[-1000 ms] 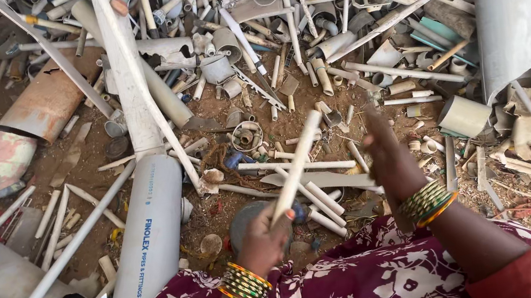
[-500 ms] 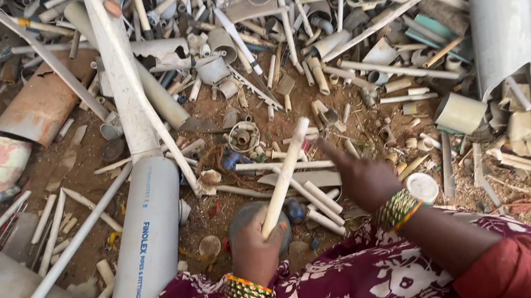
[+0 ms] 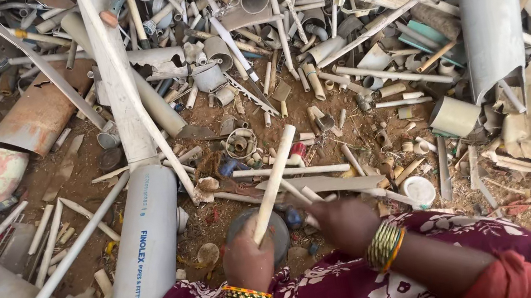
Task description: The person uses a saw blade to cut through a small plastic pipe while sitting among a large pile of PVC pipes and fittings.
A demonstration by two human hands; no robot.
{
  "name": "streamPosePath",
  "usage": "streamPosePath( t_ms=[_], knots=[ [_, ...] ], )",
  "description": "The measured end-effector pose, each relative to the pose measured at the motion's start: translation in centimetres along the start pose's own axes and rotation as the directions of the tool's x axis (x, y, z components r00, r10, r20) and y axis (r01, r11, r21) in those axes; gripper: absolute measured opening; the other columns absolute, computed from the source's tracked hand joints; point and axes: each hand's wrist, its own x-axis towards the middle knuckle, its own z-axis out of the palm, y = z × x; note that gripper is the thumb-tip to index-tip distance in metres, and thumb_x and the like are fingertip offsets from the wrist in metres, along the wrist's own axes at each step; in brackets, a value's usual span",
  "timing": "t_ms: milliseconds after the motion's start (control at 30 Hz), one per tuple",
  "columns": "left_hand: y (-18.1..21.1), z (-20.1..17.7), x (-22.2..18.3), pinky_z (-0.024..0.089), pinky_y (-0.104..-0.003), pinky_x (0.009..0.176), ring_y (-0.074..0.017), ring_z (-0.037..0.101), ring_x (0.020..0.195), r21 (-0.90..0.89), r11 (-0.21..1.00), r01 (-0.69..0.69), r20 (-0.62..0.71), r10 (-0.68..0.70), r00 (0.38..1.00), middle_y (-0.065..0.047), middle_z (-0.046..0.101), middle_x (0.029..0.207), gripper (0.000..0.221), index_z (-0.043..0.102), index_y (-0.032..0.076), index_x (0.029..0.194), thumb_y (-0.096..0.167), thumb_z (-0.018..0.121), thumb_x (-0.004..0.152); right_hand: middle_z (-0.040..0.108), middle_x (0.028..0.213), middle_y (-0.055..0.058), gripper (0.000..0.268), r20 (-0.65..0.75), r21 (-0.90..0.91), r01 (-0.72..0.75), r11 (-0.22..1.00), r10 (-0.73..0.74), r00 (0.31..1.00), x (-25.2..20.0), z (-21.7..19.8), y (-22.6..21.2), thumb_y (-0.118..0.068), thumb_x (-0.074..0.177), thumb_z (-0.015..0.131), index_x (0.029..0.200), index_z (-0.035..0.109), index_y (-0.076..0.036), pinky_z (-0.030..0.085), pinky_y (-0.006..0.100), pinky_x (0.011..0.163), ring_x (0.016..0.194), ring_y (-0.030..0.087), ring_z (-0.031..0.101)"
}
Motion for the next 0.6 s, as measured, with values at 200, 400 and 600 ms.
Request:
streamPosePath(
  t_ms=[200, 400, 600],
  knots=[
    [-2.2, 2.0, 0.0, 0.034, -0.025, 0.045, -0.0082, 0.046, 0.054, -0.598, 0.765, 0.241, 0.425, 0.048, 0.904, -0.001, 0.056, 0.067, 0.048, 0.066, 0.007, 0.139, 0.025, 0.070, 0.094, 0.072, 0.085, 0.010, 0.071, -0.060, 0.038, -0.282, 0.959, 0.284, 0.957, 1.7, -1.1, 3.7, -0.007, 0.100, 0.044, 0.162, 0.019, -0.034, 0.042, 0.026, 0.026, 0.036, 0.010, 0.051],
    [-0.9, 0.3, 0.1, 0.036, -0.024, 0.032, -0.0057, 0.048, 0.049, -0.704, 0.586, 0.400, 0.501, 0.012, 0.865, 0.000, 0.056, 0.068, 0.068, 0.045, 0.009, 0.151, 0.005, 0.065, 0.086, 0.072, 0.081, 0.004, 0.033, 0.040, -0.030, -0.029, 0.999, 0.030, 0.999, -0.2, 1.9, 0.7, -0.034, 0.111, 0.048, 0.143, 0.038, -0.033, 0.039, 0.028, 0.033, 0.044, 0.010, 0.052],
    [-1.4, 0.0, -0.7, 0.037, -0.021, 0.031, -0.0053, 0.042, 0.044, -0.692, 0.611, 0.385, 0.541, 0.086, 0.836, -0.001, 0.052, 0.064, 0.074, 0.044, 0.011, 0.155, 0.003, 0.063, 0.085, 0.071, 0.090, 0.013, 0.065, -0.256, 0.041, -0.129, 0.991, 0.135, 0.957, 2.2, 0.1, 4.9, -0.012, 0.101, 0.050, 0.160, 0.027, -0.024, 0.047, 0.030, 0.030, 0.043, 0.015, 0.059]
  ],
)
